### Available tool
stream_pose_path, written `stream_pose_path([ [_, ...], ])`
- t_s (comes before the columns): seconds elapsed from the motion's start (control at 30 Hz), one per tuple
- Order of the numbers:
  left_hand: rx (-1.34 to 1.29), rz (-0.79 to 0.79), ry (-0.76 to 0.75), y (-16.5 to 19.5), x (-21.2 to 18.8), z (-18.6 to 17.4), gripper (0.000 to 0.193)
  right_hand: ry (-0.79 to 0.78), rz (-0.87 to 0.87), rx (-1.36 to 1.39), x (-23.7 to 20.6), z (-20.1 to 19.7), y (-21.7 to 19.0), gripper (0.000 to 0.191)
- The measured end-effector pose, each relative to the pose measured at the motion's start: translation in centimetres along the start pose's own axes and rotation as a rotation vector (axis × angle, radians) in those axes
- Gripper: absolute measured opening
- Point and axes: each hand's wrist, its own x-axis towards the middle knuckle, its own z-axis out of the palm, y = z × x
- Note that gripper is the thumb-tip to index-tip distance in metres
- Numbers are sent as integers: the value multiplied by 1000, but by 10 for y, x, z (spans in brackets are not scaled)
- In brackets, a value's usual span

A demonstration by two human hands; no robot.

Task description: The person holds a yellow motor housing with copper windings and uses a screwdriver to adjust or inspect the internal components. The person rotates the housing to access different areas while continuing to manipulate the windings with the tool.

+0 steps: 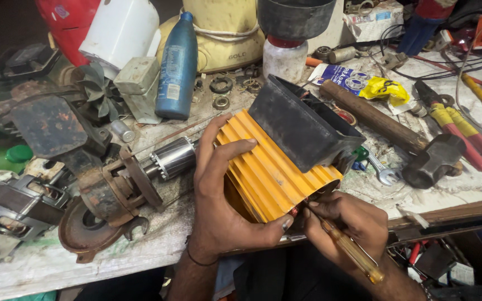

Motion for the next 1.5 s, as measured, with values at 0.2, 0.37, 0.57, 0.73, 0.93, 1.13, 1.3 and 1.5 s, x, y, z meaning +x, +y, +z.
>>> stream_pose_path([
  [0.2, -19, -13, -8, 1, -2, 0, 83, -47, 28, -11, 7, -6, -10, 20],
  [0.37, -49, -25, -9, 2, 0, 1, 84, -125, 89, -53, 14, -12, -19, 18],
  [0.57, -17, -12, -7, 3, 0, 1, 83, -105, -20, -66, 10, -9, -11, 22],
  [0.73, 6, -4, -7, 1, 1, 3, 83, -17, -65, -15, 4, -4, 2, 21],
  [0.93, -49, -24, -9, -2, 1, 1, 84, -33, -59, -61, 3, -1, -1, 21],
  [1.13, 0, -30, -18, -1, 1, 3, 86, -45, -35, -66, 4, -2, -4, 21],
  [1.3, 75, -48, -40, 7, 10, 5, 87, -36, 80, -5, 0, -8, -6, 17],
  [1.5, 162, -83, -99, 17, 30, 15, 84, -4, 197, 91, -2, -11, -6, 15],
])
